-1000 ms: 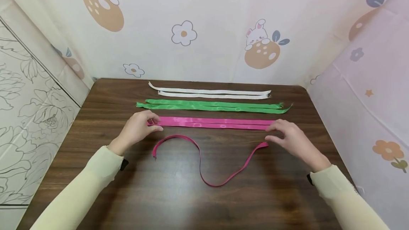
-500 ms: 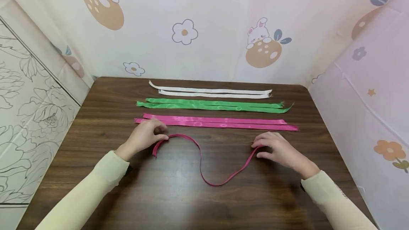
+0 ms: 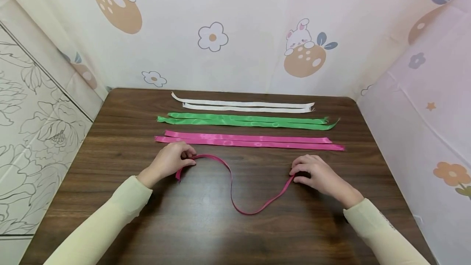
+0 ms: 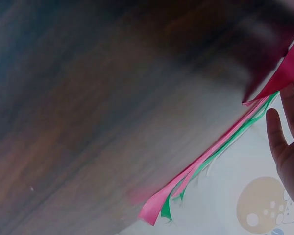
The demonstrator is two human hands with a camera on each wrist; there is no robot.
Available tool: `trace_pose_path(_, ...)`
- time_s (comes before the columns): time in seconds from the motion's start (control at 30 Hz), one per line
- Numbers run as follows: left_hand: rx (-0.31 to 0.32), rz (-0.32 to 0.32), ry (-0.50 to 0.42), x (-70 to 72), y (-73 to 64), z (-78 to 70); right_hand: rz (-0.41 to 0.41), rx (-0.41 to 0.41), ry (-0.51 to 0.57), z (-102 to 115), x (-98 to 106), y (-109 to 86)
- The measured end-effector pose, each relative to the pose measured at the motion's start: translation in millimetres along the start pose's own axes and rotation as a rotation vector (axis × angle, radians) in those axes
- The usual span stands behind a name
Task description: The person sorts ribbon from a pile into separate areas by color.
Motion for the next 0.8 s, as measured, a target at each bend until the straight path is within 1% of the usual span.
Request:
trace_pose_path(0.07, -0.007, -0.001, 0.015, -0.3, 0.3, -1.7, -0.003, -0.002, 0.0, -1, -1, 0.0)
trace_pose_path(0.2, -0.022, -0.006, 0.033, -0.1, 0.3, -3.0, 0.008, -0.033, 0.007, -3, -1, -0.1)
trace_pose_path(0.37, -0.031, -0.022, 0.016, 4.1, -0.1, -0.4, 0.01, -0.053, 0.005, -4, 4, -0.1)
trace_pose_path(0.5, -0.048, -0.058, 0.008, 15.2, -1.4, 0.4, -0.034, -0.026, -0.002, -3, 17, 0.4)
trace_pose_path(0.63, -0.038, -0.087, 0.001, 29.7, -3.4, 3.1, -0.086, -0.004, 0.002, -5, 33, -0.1)
trace_pose_path(0.73, -0.022, -0.101, -0.006, 39.2, -5.0, 6.5, -0.115, -0.017, 0.011, -10, 44, -2.6)
trace_pose_path(0.8, -0.016, -0.112, -0.005, 44.5, -6.0, 8.8, -0.12, -0.047, 0.018, -15, 49, -4.7)
Point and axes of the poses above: each hand's wrist, its own y-axis towards the middle knuckle, its own x-axis out of the back of the hand, z = x × y, the point moved 9 cm from there along y, towards the middle knuckle, and after that the axes turned 3 degrees about y, right-handed, at the moved point
